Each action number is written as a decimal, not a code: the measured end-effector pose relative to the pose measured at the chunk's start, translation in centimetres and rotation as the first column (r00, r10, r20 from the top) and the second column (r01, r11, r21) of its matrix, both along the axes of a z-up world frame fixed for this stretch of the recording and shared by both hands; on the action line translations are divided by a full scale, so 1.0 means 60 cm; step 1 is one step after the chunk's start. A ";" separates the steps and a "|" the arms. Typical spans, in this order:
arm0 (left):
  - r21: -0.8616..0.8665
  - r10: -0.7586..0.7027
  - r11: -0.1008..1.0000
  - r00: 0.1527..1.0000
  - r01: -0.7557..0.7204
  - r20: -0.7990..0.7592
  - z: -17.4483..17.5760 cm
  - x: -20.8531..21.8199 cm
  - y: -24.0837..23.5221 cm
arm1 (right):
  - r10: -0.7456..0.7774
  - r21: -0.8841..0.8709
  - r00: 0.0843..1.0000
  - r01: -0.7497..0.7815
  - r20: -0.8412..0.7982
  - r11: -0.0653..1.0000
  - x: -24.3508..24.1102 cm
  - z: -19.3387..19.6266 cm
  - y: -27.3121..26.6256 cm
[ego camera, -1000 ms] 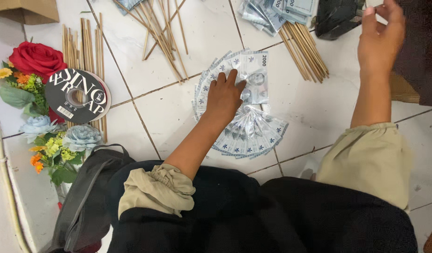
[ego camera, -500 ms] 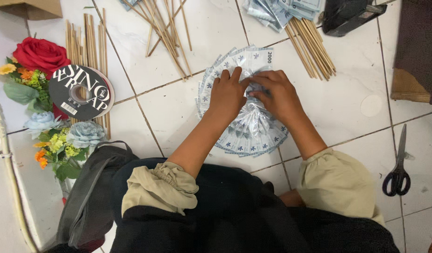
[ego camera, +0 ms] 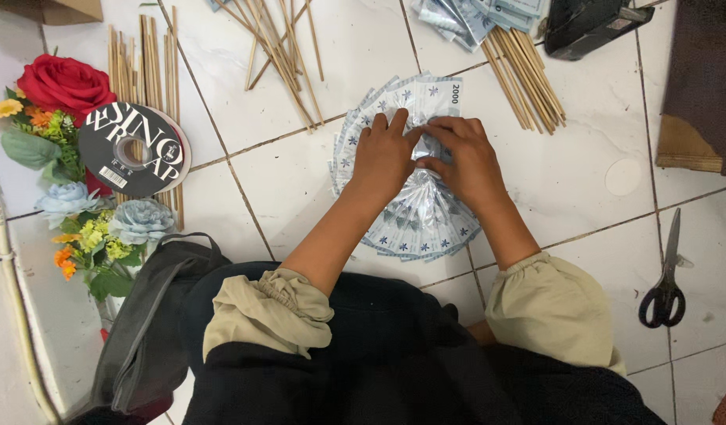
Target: The person sits on the floor and assembles a fan-shaped craft by stapling printed paper sheets together at the center. They repeatedly pick up sheets, align them, and use a stapler to secure them into a radial arrangement.
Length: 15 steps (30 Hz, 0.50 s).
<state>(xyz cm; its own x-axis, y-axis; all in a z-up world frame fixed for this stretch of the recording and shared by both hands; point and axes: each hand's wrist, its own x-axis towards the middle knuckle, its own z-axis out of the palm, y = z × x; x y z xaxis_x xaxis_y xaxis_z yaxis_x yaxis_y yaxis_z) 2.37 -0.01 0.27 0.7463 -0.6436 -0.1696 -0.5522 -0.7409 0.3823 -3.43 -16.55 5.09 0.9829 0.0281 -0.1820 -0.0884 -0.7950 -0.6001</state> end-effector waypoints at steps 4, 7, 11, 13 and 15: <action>-0.018 -0.007 1.000 1.000 0.007 0.001 -0.001 0.001 0.001 | 0.004 -0.017 1.000 -0.004 -0.002 1.000 0.001 0.003 0.002; -0.005 -0.008 1.000 1.000 0.008 -0.026 -0.003 0.003 0.000 | 0.000 -0.002 1.000 0.000 0.005 1.000 0.000 0.002 0.002; 0.017 -0.016 1.000 0.999 0.016 -0.034 0.010 0.004 0.002 | 0.029 -0.039 0.999 -0.028 0.022 0.999 0.000 -0.002 0.001; 0.017 -0.017 1.000 0.999 0.018 -0.034 0.018 0.004 0.003 | 0.037 -0.053 0.999 -0.035 0.031 0.998 -0.001 -0.004 0.001; 0.009 -0.015 1.000 0.999 0.015 -0.038 0.023 0.004 0.003 | 0.051 -0.065 0.998 -0.048 0.049 0.997 -0.002 -0.007 0.000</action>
